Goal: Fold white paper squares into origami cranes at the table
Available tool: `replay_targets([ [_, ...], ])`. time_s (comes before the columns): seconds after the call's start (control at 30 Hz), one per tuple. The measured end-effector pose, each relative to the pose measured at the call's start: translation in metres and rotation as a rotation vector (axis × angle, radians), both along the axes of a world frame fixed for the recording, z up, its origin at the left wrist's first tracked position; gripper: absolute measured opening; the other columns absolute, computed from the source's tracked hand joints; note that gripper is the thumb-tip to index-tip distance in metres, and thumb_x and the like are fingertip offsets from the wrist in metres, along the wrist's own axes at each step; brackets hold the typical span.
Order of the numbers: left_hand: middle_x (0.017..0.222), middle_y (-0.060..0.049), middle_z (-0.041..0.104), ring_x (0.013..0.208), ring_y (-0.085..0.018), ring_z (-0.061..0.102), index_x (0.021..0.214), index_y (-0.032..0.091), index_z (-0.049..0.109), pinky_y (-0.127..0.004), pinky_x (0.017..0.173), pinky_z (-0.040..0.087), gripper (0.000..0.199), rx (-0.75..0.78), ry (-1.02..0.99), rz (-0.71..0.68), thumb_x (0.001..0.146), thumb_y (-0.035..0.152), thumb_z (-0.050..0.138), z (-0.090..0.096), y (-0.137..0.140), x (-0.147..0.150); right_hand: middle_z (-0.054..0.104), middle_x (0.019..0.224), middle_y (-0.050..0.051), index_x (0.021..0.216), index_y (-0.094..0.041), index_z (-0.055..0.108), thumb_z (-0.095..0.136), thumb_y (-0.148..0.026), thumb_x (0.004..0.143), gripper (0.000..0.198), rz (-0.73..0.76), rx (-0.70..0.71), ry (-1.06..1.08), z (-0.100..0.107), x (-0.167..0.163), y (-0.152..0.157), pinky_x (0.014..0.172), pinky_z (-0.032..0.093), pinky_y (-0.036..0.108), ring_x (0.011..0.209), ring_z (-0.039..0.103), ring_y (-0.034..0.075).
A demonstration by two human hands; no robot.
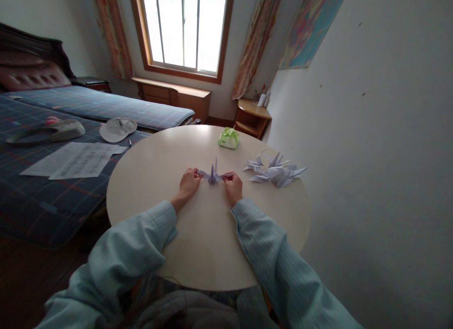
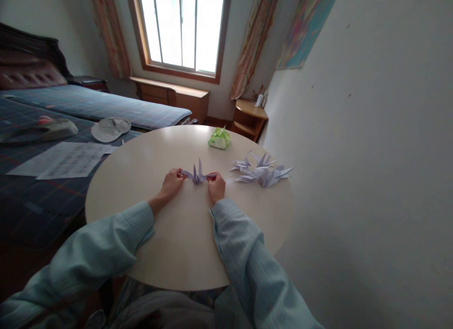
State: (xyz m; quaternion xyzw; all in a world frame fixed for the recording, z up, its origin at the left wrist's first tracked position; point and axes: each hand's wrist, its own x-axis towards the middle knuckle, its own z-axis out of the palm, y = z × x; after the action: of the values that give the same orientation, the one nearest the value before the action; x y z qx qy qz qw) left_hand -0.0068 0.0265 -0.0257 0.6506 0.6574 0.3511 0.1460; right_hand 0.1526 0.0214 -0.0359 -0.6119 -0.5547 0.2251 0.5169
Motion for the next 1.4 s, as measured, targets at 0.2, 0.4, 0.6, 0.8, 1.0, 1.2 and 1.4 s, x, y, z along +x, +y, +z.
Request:
replay_targets([
  [0.2,0.085,-0.007,0.055,0.082,-0.018,0.052,0.076,0.017,0.06,-0.027,0.074,0.04,0.011,-0.028,0.066,-0.007,0.072,0.023,0.051,0.0,-0.001,-0.001,0.062,0.068,0.001,0.068,-0.018,0.056,0.054,-0.021,0.063,0.006,-0.002,0.001,-0.012,-0.001,0.001,0.001,0.064,0.041,0.024,0.066,0.056,0.014],
  [0.4,0.08,-0.007,0.053,0.081,-0.021,0.051,0.073,0.018,0.059,-0.031,0.074,0.04,0.008,0.026,0.04,-0.024,0.07,0.022,0.052,-0.005,0.001,-0.002,0.062,0.066,0.0,0.066,-0.019,0.056,0.055,-0.021,0.062,0.005,-0.002,0.009,0.007,-0.001,0.001,0.001,0.063,0.041,0.025,0.065,0.055,0.014],
  [0.6,0.077,-0.006,0.053,0.08,-0.02,0.051,0.068,0.019,0.057,-0.03,0.073,0.04,0.005,0.045,0.013,-0.018,0.069,0.021,0.053,-0.006,0.002,-0.002,0.062,0.066,0.0,0.066,-0.019,0.056,0.055,-0.021,0.062,0.004,0.0,0.003,0.011,-0.001,0.001,0.001,0.063,0.04,0.025,0.065,0.055,0.014],
  [0.8,0.076,-0.007,0.054,0.077,-0.019,0.051,0.067,0.017,0.054,-0.03,0.071,0.039,0.007,0.066,0.012,-0.018,0.071,0.021,0.05,-0.006,0.001,-0.001,0.061,0.066,0.0,0.067,-0.018,0.056,0.053,-0.02,0.062,0.006,-0.007,0.016,0.033,0.001,-0.002,-0.002,0.064,0.04,0.025,0.065,0.055,0.014],
  [1.0,0.073,-0.005,0.056,0.066,-0.015,0.051,0.07,0.017,0.053,-0.026,0.063,0.038,0.008,0.081,-0.112,-0.023,0.073,0.022,0.048,-0.003,-0.002,0.001,0.061,0.068,-0.001,0.067,-0.019,0.054,0.051,-0.023,0.064,0.006,0.047,0.048,0.062,0.006,-0.005,-0.006,0.064,0.041,0.025,0.064,0.055,0.013],
  [1.2,0.065,-0.001,0.054,0.061,-0.012,0.05,0.07,0.017,0.052,-0.023,0.059,0.039,0.012,0.243,-0.212,-0.068,0.074,0.027,0.049,0.005,-0.008,0.006,0.061,0.069,-0.001,0.069,-0.019,0.055,0.05,-0.026,0.065,0.009,0.052,0.081,0.064,0.01,-0.007,-0.009,0.063,0.041,0.025,0.066,0.055,0.014],
  [1.4,0.074,-0.002,0.057,0.066,-0.011,0.051,0.077,0.017,0.058,-0.021,0.058,0.04,0.016,0.299,-0.221,-0.353,0.074,0.032,0.052,0.01,-0.016,0.011,0.062,0.071,0.0,0.07,-0.019,0.055,0.05,-0.028,0.066,0.011,0.078,0.082,0.084,0.013,-0.008,-0.011,0.063,0.042,0.024,0.066,0.055,0.013],
])
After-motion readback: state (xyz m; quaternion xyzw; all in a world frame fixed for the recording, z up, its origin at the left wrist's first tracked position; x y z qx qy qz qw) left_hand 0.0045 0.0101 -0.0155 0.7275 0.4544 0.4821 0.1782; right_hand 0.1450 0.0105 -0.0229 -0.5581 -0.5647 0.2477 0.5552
